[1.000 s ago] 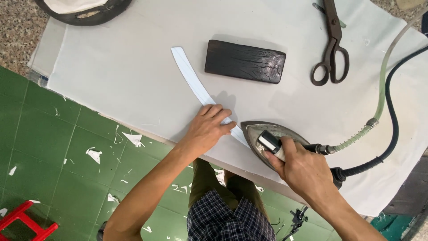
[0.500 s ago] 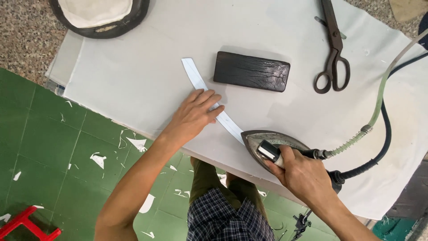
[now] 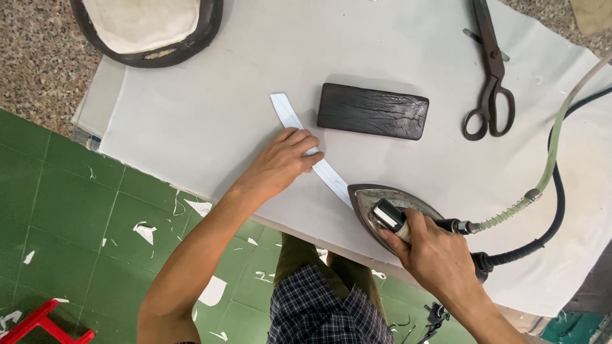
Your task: The person irons a long, light-blue fabric strip on a white work surface using a steam iron. They repeatedly reposition the strip and use a black rectangular block to press down sections while ironing. Scissors and other fabric pieces are visible nearby.
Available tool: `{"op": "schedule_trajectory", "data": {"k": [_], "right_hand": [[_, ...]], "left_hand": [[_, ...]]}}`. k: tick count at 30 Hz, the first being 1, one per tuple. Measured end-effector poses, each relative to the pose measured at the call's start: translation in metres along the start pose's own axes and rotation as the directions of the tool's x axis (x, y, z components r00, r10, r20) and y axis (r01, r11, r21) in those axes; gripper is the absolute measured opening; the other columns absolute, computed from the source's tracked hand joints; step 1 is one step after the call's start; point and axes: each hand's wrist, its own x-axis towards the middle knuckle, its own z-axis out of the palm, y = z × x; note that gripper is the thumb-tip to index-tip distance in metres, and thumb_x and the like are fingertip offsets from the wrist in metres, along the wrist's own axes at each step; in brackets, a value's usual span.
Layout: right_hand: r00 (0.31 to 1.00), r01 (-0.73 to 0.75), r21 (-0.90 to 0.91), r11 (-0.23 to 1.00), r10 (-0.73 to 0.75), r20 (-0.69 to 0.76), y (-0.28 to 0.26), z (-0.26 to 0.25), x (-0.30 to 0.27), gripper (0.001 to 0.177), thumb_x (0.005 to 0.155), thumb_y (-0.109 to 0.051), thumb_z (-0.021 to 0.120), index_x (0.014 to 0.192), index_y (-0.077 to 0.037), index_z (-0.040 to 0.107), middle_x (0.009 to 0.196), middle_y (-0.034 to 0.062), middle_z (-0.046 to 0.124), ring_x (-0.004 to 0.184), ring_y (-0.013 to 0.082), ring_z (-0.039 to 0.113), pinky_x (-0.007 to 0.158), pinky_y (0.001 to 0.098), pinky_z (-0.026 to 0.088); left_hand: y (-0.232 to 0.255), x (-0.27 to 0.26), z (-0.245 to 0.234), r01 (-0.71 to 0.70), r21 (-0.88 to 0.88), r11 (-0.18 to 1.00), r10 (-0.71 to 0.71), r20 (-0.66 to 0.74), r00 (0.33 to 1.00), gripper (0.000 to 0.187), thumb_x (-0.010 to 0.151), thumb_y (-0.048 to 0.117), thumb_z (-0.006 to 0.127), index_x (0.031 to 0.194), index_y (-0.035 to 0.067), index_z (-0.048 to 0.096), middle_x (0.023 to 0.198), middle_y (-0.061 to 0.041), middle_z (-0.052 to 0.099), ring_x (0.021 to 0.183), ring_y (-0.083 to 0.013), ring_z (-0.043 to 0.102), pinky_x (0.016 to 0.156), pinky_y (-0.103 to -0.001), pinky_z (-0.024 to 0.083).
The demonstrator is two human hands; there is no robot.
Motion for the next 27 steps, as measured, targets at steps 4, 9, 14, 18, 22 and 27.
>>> {"op": "schedule_trajectory", "data": {"k": [4, 9, 14, 18, 22, 27], "right_hand": [[0.998, -0.047, -0.001, 0.999, 0.047, 0.042, -0.004, -0.001, 0.003, 0.06, 0.093, -0.067, 0.051, 0.118, -0.014, 0.057, 0.081, 0.0066, 0.071, 0.064, 0.035, 0.072, 0.043, 0.0472, 0.051], [0.99, -0.068, 0.035, 0.997, 0.063, 0.123, -0.006, -0.005, 0.008, 0.063, 0.092, -0.067, 0.051, 0.124, -0.013, 0.055, 0.083, 0.008, 0.073, 0.065, 0.0382, 0.072, 0.047, 0.049, 0.054], [0.991, -0.075, 0.078, 0.994, 0.066, 0.117, -0.013, -0.008, 0.017, 0.063, 0.093, -0.064, 0.052, 0.124, -0.011, 0.054, 0.085, 0.0096, 0.073, 0.063, 0.0394, 0.071, 0.047, 0.0507, 0.054], [0.994, -0.061, 0.067, 0.996, 0.054, 0.095, -0.024, -0.011, 0.033, 0.062, 0.094, -0.065, 0.051, 0.119, -0.009, 0.054, 0.083, 0.0107, 0.072, 0.056, 0.0379, 0.07, 0.041, 0.0478, 0.051], [0.994, -0.067, 0.006, 0.998, 0.067, 0.088, -0.033, -0.009, 0.05, 0.06, 0.095, -0.067, 0.049, 0.115, -0.01, 0.054, 0.08, 0.0113, 0.071, 0.054, 0.0396, 0.069, 0.04, 0.049, 0.05], [1.0, 0.018, -0.106, 0.994, -0.018, -0.005, -0.043, -0.01, 0.061, 0.054, 0.099, -0.065, 0.053, 0.104, -0.011, 0.055, 0.064, 0.0062, 0.066, 0.045, 0.0333, 0.063, 0.036, 0.0431, 0.047]], "left_hand": [[-0.004, 0.0, 0.004, -0.025, -0.011, 1.0, 0.025, -0.025, 0.999, 0.031, 0.083, 0.001, 0.077, 0.113, 0.01, 0.073, 0.116, -0.007, 0.061, 0.11, -0.0269, 0.055, 0.097, -0.038, 0.045], [-0.006, -0.003, 0.011, -0.016, -0.057, 0.998, 0.013, -0.042, 0.999, 0.03, 0.086, -0.001, 0.075, 0.113, 0.011, 0.074, 0.115, -0.007, 0.061, 0.113, -0.0268, 0.055, 0.096, -0.039, 0.044], [-0.004, 0.001, 0.005, -0.002, -0.042, 0.999, 0.001, -0.021, 1.0, 0.031, 0.078, -0.01, 0.072, 0.103, 0.009, 0.072, 0.111, -0.006, 0.06, 0.112, -0.0261, 0.054, 0.096, -0.038, 0.048], [-0.002, 0.003, 0.006, -0.006, -0.044, 0.999, 0.004, -0.049, 0.999, 0.028, 0.077, -0.014, 0.069, 0.095, 0.008, 0.07, 0.105, -0.005, 0.058, 0.109, -0.0263, 0.054, 0.094, -0.038, 0.05], [-0.002, 0.005, 0.007, 0.003, -0.03, 1.0, -0.005, -0.042, 0.999, 0.021, 0.08, -0.009, 0.069, 0.093, 0.007, 0.07, 0.101, -0.005, 0.056, 0.107, -0.0266, 0.053, 0.097, -0.037, 0.05], [-0.005, 0.002, -0.002, 0.026, -0.045, 0.999, -0.03, -0.078, 0.997, 0.013, 0.083, -0.003, 0.071, 0.092, 0.005, 0.073, 0.105, -0.009, 0.06, 0.112, -0.0288, 0.056, 0.099, -0.04, 0.051]]}}
